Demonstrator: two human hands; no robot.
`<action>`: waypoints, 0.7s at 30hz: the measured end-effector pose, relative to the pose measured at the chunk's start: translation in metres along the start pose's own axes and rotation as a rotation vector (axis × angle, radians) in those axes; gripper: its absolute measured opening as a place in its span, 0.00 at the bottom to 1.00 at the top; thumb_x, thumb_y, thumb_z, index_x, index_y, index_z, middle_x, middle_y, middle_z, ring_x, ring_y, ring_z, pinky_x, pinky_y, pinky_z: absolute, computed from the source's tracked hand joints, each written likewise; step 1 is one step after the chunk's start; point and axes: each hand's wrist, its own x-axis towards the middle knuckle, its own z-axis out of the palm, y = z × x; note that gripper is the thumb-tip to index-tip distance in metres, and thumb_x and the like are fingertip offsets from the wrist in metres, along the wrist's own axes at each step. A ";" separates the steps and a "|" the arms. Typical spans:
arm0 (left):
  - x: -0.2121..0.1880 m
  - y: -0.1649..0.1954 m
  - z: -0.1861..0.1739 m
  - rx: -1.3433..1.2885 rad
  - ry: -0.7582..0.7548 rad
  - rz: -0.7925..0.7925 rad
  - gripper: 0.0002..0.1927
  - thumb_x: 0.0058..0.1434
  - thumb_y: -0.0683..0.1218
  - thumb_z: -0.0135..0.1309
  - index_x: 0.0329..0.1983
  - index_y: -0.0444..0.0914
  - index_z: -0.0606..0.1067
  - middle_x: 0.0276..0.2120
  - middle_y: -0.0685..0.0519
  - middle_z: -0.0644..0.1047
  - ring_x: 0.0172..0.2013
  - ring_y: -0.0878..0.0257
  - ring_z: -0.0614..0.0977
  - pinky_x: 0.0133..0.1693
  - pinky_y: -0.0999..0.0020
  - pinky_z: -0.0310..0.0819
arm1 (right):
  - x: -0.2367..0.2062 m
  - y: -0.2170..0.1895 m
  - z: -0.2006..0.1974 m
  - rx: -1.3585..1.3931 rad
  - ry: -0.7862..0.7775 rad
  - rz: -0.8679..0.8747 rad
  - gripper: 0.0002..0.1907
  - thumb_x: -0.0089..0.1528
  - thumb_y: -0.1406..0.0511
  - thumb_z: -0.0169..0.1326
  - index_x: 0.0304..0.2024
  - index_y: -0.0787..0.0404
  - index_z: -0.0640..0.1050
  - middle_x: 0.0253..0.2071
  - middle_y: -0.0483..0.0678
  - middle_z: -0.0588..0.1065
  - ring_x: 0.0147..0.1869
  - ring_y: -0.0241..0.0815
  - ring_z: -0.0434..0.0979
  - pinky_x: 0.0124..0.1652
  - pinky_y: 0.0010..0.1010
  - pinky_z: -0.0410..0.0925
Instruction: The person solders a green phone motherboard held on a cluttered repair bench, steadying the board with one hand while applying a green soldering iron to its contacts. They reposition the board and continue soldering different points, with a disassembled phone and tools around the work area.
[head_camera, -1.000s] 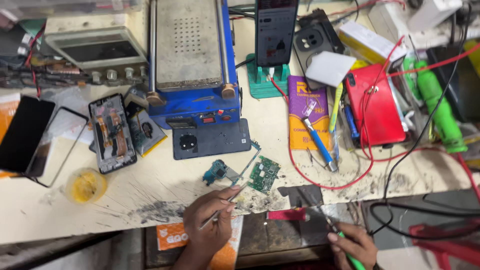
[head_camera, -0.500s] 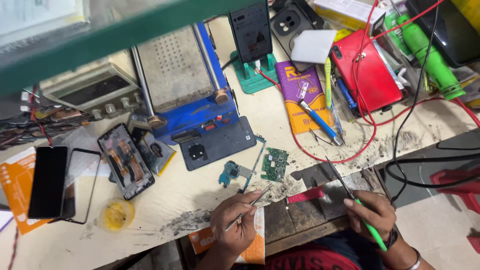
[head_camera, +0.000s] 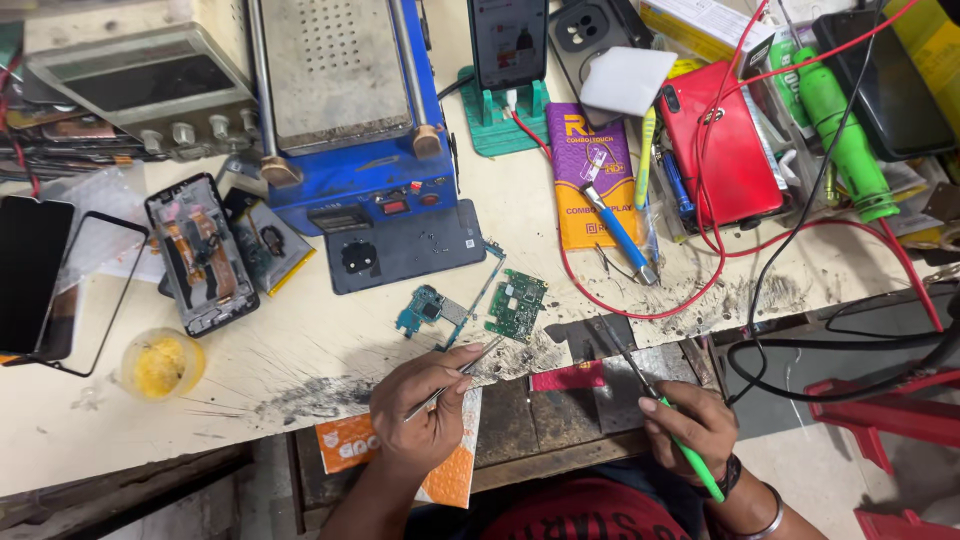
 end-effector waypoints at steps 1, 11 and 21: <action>0.001 0.001 0.001 -0.009 0.006 0.006 0.09 0.69 0.37 0.55 0.47 0.34 0.67 0.40 0.41 0.84 0.41 0.52 0.90 0.42 0.63 0.87 | 0.001 0.000 0.000 -0.014 -0.003 0.007 0.17 0.52 0.72 0.61 0.44 0.54 0.82 0.39 0.50 0.78 0.37 0.44 0.81 0.36 0.31 0.71; -0.011 -0.005 -0.002 -0.113 -0.011 -0.099 0.08 0.72 0.37 0.54 0.48 0.35 0.67 0.44 0.42 0.84 0.46 0.53 0.89 0.46 0.65 0.87 | -0.008 -0.010 0.006 -0.126 0.094 0.107 0.13 0.58 0.71 0.62 0.46 0.55 0.81 0.43 0.53 0.78 0.41 0.47 0.79 0.40 0.34 0.71; -0.010 -0.005 0.000 -0.005 -0.001 -0.088 0.09 0.70 0.40 0.55 0.46 0.36 0.67 0.43 0.43 0.84 0.44 0.55 0.89 0.44 0.66 0.87 | -0.001 -0.008 0.003 -0.079 0.062 0.126 0.12 0.59 0.68 0.62 0.46 0.55 0.82 0.42 0.53 0.79 0.40 0.46 0.79 0.39 0.32 0.71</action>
